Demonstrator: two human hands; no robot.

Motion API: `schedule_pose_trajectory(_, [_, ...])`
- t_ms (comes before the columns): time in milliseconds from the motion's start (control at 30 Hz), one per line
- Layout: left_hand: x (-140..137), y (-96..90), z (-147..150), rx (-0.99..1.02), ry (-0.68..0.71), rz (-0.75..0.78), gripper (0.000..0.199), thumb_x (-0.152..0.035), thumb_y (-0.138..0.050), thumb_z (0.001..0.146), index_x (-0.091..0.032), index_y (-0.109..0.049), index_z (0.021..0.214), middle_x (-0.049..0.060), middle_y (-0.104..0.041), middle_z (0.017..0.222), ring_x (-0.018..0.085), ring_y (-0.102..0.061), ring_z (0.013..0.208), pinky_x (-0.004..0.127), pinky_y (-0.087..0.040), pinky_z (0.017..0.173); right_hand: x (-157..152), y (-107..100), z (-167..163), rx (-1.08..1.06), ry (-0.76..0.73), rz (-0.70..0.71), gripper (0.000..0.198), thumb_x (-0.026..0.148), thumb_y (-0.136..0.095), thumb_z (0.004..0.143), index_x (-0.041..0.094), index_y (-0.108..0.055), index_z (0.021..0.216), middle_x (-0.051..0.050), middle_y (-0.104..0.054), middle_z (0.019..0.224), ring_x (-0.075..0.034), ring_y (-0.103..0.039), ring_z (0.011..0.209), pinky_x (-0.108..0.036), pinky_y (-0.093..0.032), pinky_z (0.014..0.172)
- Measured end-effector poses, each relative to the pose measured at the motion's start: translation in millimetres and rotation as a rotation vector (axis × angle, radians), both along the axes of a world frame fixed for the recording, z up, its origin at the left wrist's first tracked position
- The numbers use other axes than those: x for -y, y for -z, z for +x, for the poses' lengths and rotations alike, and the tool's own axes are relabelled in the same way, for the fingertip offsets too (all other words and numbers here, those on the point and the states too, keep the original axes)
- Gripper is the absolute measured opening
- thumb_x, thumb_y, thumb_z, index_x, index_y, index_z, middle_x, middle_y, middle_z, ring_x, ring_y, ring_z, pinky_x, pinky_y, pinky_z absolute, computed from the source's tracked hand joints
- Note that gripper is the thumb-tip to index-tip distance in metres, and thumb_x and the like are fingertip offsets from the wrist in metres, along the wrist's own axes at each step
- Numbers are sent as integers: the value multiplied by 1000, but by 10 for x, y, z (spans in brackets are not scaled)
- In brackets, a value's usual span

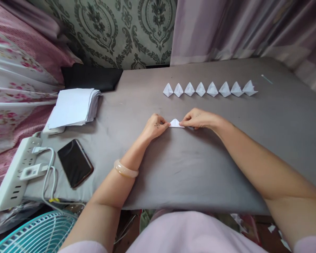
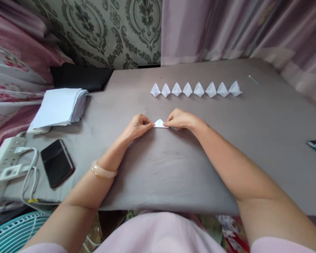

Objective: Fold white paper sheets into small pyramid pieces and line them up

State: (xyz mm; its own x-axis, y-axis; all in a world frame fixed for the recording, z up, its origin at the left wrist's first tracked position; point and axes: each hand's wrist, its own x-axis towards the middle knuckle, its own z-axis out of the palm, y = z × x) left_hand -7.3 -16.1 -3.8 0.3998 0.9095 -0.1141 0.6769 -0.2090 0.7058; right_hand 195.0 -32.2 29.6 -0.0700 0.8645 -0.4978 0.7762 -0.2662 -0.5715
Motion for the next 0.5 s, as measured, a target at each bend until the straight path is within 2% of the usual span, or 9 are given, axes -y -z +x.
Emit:
schedule_pose_trajectory(167, [11,-39,9,12,-2,-33,22,-30,-61,77,-12,-69,68,2,-57,64,12,-48,60,25,-34,57,5,-35,-41,87,-26,0,26,37,-72,71,19,-61,57,2,-46,48,-9,-43,44,-24,-36,45])
schedule_pose_trajectory(500, [0,-13,25,190,-76,-109,19,-28,-67,66,-15,-61,54,-3,-42,46,10,-38,54,24,-28,52,4,21,-49,168,-91,21,29,41,-65,77,20,-58,59,3,-45,44,-11,-43,42,-25,-32,46])
